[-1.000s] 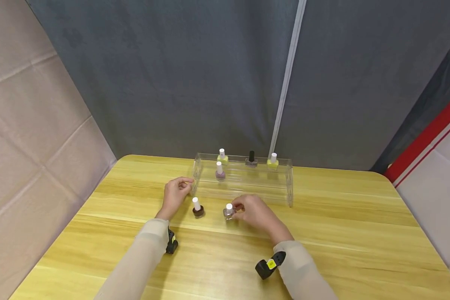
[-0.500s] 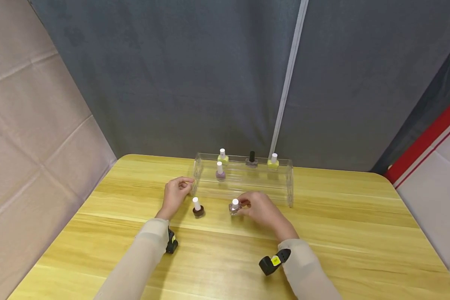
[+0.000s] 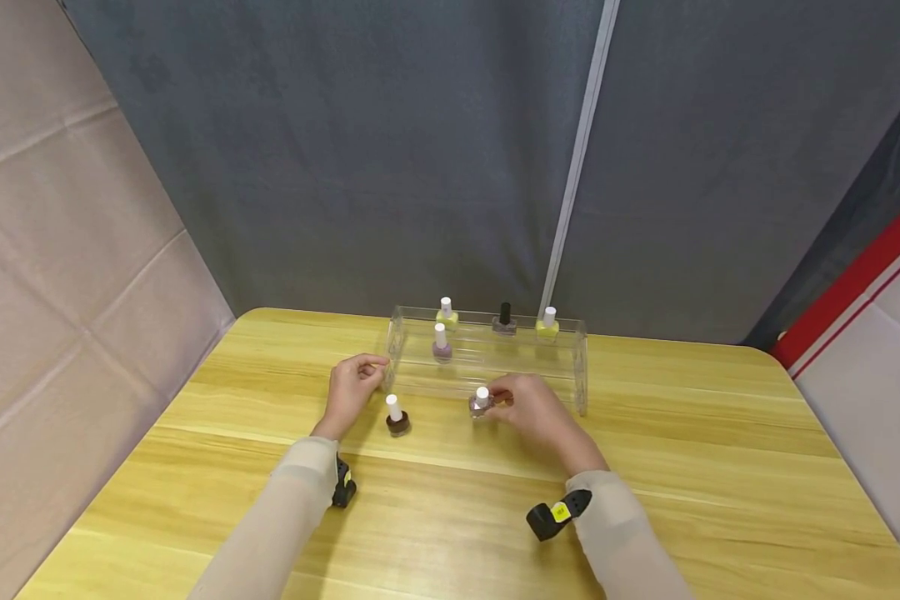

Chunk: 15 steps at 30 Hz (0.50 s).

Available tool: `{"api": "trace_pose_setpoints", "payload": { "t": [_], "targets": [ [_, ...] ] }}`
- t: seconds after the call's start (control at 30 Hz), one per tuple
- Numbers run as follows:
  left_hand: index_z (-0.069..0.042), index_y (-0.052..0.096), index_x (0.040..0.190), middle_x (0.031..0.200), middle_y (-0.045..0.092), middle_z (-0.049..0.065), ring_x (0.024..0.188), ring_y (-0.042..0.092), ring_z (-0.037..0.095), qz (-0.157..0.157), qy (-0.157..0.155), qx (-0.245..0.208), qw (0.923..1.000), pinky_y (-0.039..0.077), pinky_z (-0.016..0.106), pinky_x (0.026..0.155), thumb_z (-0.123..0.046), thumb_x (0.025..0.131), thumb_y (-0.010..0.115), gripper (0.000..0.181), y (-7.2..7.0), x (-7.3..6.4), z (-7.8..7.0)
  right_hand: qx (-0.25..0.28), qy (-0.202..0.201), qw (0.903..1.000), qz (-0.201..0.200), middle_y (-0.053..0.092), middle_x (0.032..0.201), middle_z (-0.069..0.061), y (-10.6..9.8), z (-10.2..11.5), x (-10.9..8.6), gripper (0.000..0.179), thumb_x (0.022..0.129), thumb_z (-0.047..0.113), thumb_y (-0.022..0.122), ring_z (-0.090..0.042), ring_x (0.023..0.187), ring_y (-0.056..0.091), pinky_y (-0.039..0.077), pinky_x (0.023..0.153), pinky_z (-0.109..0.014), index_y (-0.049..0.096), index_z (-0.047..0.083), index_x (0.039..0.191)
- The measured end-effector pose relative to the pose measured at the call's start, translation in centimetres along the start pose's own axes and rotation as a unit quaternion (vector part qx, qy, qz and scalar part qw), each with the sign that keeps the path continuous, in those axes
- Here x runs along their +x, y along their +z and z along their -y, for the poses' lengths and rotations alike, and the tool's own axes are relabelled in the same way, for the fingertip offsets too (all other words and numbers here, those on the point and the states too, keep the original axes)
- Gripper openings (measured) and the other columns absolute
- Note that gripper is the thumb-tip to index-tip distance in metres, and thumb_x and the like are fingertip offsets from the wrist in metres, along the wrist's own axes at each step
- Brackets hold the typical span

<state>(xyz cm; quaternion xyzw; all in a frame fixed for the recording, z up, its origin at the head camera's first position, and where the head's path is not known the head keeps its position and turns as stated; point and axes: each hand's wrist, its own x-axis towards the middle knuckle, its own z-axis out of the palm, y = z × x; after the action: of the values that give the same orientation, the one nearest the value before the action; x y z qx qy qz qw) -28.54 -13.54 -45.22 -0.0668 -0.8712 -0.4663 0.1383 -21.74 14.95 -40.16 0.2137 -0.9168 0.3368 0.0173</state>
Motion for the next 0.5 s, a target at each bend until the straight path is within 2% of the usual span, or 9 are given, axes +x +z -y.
{"api": "trace_pose_setpoints", "payload": {
  "t": [0.3, 0.5],
  "targets": [
    [-0.003, 0.072, 0.093, 0.070, 0.064, 0.005, 0.055, 0.059, 0.017, 0.003, 0.002, -0.003, 1.0000, 0.039, 0.021, 0.042, -0.003, 0.085, 0.064, 0.011, 0.0, 0.1, 0.1, 0.000, -0.017, 0.9998, -0.012, 0.067, 0.094, -0.015, -0.9, -0.3, 0.2, 0.026, 0.076, 0.005, 0.075, -0.025, 0.082, 0.065, 0.054, 0.072, -0.035, 0.067, -0.006, 0.099],
    [-0.003, 0.072, 0.094, 0.069, 0.064, 0.004, 0.053, 0.057, 0.016, 0.007, 0.003, -0.006, 1.0000, 0.036, 0.021, 0.040, -0.004, 0.086, 0.064, 0.012, 0.0, 0.1, 0.3, -0.001, -0.005, 0.9999, -0.010, 0.066, 0.094, -0.015, -1.4, -0.5, 0.3, 0.027, 0.077, 0.005, 0.075, -0.024, 0.082, 0.065, 0.054, 0.071, -0.032, 0.067, -0.006, 0.100]
  ]
}}
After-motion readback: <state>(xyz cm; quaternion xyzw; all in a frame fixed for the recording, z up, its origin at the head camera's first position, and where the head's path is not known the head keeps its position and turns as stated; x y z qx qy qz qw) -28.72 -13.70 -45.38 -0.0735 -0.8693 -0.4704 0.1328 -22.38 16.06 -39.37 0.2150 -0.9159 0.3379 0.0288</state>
